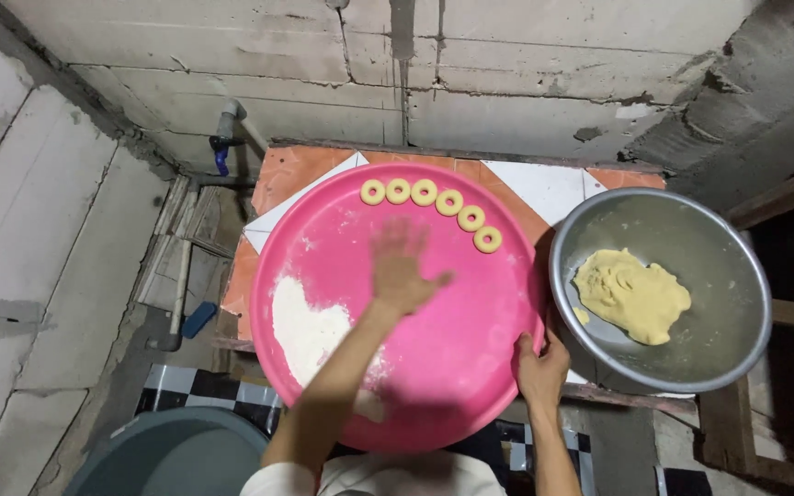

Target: Forming small donut shapes from dough by rolling pieces into balls and poking a hole in the center.

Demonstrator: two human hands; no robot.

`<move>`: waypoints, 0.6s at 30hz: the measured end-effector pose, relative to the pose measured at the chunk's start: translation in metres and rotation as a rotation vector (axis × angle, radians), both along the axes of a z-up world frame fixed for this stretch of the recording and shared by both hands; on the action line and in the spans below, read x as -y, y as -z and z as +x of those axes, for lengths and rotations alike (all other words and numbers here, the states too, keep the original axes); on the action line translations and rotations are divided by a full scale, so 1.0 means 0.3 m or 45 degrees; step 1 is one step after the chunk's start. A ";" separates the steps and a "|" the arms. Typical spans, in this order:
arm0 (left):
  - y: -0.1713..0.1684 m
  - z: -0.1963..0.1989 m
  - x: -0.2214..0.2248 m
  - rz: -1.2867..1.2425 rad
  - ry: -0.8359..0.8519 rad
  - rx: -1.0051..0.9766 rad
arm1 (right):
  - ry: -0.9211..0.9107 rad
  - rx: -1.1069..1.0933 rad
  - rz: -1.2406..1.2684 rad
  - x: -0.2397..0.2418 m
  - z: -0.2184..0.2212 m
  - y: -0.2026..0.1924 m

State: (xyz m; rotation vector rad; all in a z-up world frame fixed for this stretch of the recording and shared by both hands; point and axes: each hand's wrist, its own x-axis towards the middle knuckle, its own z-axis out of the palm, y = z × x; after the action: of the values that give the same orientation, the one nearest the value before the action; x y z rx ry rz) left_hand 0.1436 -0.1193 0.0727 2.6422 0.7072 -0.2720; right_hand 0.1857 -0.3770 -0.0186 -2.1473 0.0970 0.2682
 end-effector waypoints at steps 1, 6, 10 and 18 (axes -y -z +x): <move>0.029 -0.029 -0.011 -0.002 -0.006 -0.007 | -0.006 -0.007 -0.002 -0.003 -0.004 -0.004; 0.121 -0.115 0.085 0.068 0.241 0.165 | 0.017 0.055 0.057 -0.028 -0.023 -0.042; 0.014 -0.003 0.225 0.092 0.492 -0.232 | 0.008 0.000 0.015 -0.014 0.005 -0.013; 0.041 0.015 -0.007 0.160 0.045 -0.152 | 0.013 0.069 0.019 -0.019 -0.017 -0.015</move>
State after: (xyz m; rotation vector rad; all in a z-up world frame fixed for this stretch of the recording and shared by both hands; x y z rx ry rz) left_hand 0.1482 -0.1173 0.0603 2.7788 0.7382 -0.4108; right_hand 0.1804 -0.3712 -0.0142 -2.1368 0.0743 0.2046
